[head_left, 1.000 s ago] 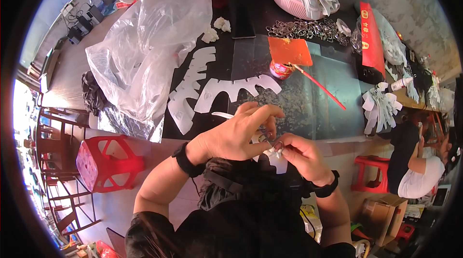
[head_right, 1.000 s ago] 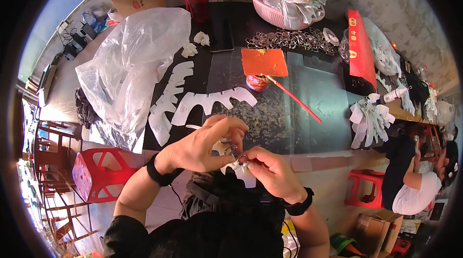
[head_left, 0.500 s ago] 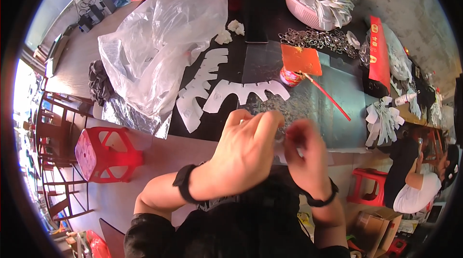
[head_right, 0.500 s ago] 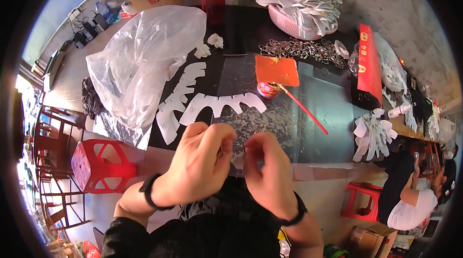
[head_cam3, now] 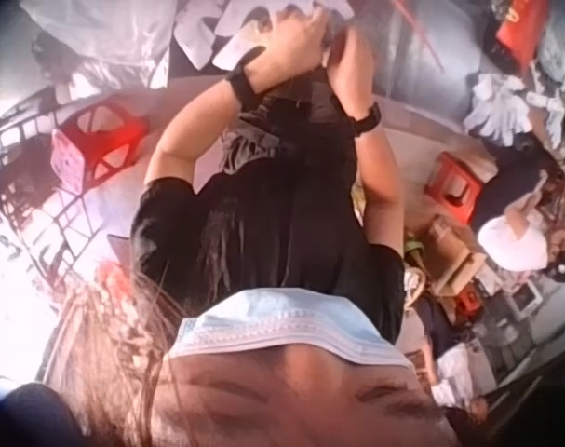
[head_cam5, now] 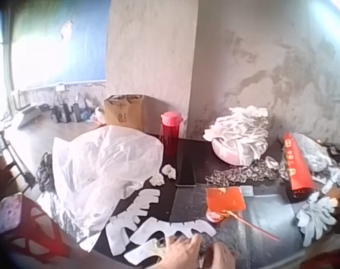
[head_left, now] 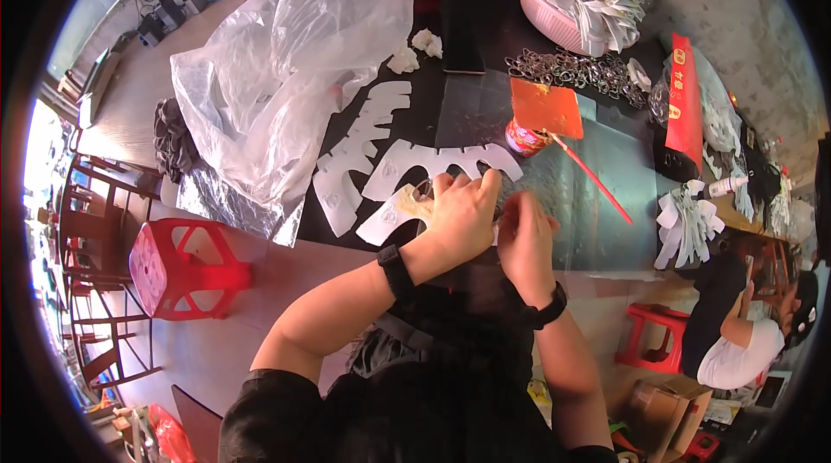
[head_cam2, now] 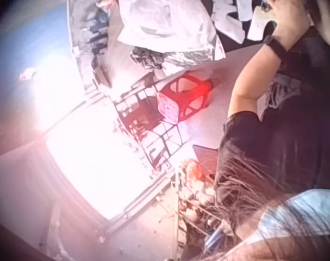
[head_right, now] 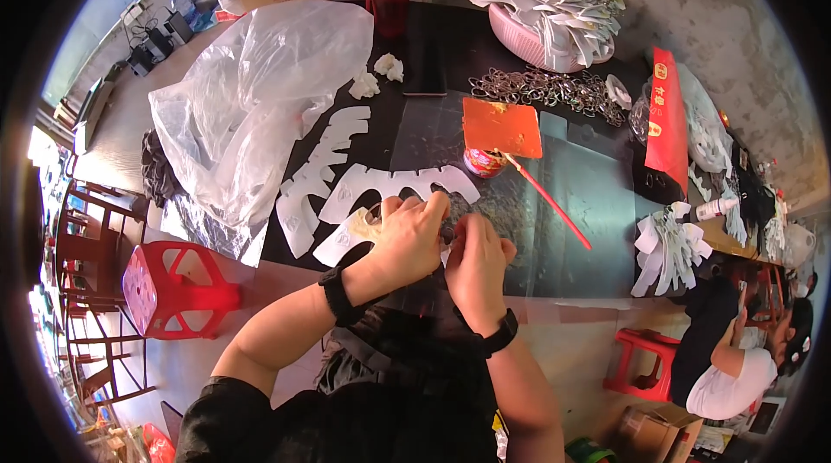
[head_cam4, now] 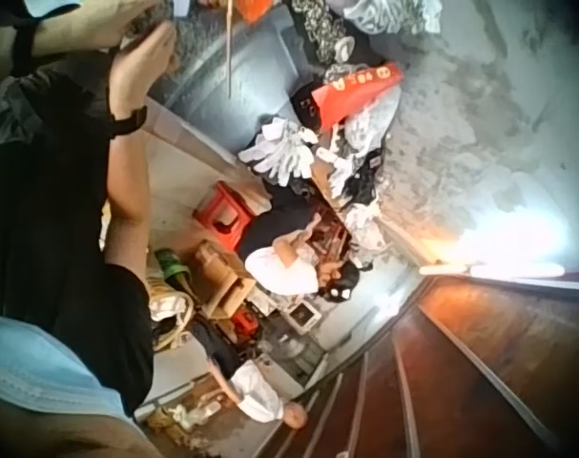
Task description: Gluing and assembling small decorative or structural components of a shoe upper.
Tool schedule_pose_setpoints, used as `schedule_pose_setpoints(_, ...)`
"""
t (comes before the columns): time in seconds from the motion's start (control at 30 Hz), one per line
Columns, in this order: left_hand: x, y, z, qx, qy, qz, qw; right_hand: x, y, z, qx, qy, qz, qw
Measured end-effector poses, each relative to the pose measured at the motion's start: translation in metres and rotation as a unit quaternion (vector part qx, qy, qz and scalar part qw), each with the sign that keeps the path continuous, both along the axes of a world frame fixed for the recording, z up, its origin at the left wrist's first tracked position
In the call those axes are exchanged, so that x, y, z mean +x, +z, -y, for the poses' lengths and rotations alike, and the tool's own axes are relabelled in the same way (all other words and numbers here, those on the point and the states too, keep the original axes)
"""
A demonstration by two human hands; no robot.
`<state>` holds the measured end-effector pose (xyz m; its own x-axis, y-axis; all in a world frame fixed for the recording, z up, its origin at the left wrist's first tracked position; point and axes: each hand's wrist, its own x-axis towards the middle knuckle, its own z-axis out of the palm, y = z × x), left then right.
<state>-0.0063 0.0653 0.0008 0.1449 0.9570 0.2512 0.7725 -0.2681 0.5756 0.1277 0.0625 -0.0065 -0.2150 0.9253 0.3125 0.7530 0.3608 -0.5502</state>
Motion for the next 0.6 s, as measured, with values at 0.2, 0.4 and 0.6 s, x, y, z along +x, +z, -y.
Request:
schedule_pose_setpoints(0.2, 0.000, -0.004, 0.000, -0.021, 0.025, 0.010, 0.999, 0.011, -0.004, -0.006, -0.026, -0.021, -0.012, 0.999)
schedule_pose_setpoints(0.4, 0.001, -0.005, 0.001, -0.034, 0.032, 0.010, 0.999, 0.025, -0.002, -0.011, -0.174, -0.018, -0.194, 0.965)
schedule_pose_setpoints(0.6, 0.001, -0.006, 0.000, -0.042, 0.027, 0.013, 0.999, 0.033, 0.002, -0.011, -0.200, -0.003, -0.257, 0.945)
